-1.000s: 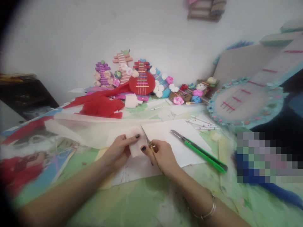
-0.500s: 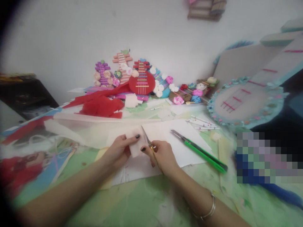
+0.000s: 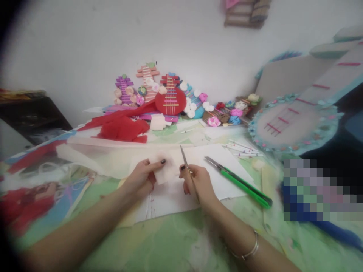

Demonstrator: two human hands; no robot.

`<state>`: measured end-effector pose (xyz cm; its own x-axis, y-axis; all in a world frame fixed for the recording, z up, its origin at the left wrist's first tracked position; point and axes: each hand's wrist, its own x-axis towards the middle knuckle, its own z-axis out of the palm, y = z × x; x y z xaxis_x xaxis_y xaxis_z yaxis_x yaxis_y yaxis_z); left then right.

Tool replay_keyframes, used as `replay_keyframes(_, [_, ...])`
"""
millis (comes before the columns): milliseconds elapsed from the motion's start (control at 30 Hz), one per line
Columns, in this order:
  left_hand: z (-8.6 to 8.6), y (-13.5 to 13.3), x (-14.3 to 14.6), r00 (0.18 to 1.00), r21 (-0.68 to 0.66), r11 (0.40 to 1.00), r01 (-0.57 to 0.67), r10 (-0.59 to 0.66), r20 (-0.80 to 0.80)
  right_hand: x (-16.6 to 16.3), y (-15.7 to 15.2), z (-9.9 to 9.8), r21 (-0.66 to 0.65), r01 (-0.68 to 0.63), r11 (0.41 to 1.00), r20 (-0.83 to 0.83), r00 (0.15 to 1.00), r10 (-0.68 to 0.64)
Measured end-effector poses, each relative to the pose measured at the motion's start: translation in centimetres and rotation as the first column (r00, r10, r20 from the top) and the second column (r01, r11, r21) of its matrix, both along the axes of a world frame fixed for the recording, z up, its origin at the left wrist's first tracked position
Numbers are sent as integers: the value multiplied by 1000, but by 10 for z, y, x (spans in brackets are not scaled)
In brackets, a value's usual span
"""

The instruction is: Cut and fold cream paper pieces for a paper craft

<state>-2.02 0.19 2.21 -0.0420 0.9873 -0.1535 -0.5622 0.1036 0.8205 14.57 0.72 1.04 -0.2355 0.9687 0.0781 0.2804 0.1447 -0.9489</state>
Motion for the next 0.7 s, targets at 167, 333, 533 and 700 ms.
replay_keyframes(167, [-2, 3, -3, 1000, 88, 996, 6, -5, -14, 1, 2, 3, -66, -14, 998, -36, 999, 12])
replay_keyframes(333, [-2, 0, -1, 992, 172, 977, 126, -123, -31, -3, 1, 4, -85, -87, 993, -115, 990, 77])
replay_keyframes(533, [-3, -2, 0, 987, 198, 969, 149, -132, -95, -2, 4, 4, -59, -3, 998, -212, 977, -10])
replay_keyframes(700, [-8, 0, 0, 970, 188, 972, 143, -99, -223, 2, 6, 5, -27, 51, 998, -271, 961, -56])
